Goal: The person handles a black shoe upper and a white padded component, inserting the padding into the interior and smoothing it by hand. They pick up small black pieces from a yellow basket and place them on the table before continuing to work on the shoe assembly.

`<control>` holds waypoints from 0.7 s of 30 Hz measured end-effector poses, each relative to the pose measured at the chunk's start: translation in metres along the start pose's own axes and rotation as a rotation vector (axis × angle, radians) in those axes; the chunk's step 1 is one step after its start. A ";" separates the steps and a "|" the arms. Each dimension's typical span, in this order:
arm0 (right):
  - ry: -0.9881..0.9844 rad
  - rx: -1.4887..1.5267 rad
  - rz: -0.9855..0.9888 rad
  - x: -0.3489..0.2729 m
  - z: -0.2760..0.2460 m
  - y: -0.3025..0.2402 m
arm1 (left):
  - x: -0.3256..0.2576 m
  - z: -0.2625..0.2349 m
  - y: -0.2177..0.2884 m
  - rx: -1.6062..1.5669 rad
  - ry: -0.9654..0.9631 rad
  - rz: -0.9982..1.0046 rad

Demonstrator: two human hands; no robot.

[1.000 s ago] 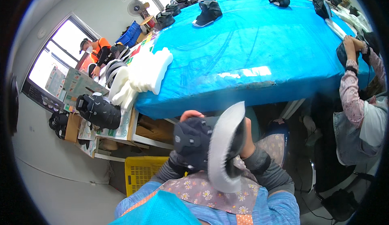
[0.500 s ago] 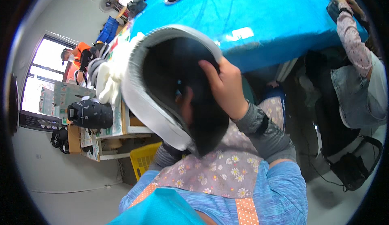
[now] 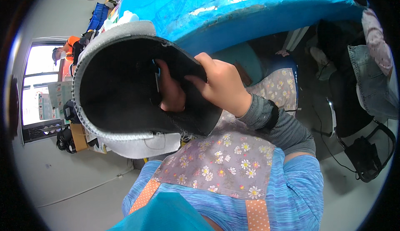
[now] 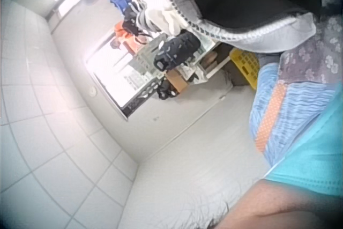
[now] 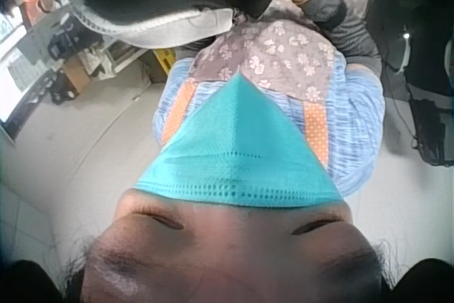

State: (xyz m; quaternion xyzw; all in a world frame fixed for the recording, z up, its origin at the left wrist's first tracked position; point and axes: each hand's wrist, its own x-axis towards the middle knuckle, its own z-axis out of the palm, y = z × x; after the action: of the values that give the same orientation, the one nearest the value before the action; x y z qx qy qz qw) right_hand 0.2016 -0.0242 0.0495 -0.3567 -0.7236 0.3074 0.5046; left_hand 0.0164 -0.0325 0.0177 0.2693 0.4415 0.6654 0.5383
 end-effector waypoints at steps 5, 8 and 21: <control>0.047 0.189 0.113 0.008 -0.011 -0.008 | -0.007 0.021 0.002 -0.109 0.157 -0.028; 0.006 0.266 0.247 0.015 -0.017 -0.002 | -0.016 0.030 -0.008 -0.128 0.207 -0.001; 0.020 0.257 0.150 0.010 -0.010 -0.007 | -0.014 0.035 0.007 0.128 0.111 0.131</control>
State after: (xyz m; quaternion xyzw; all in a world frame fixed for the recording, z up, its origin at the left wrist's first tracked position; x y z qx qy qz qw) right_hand 0.2072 -0.0189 0.0637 -0.3454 -0.6445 0.4306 0.5290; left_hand 0.0466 -0.0359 0.0420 0.2944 0.4936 0.6836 0.4499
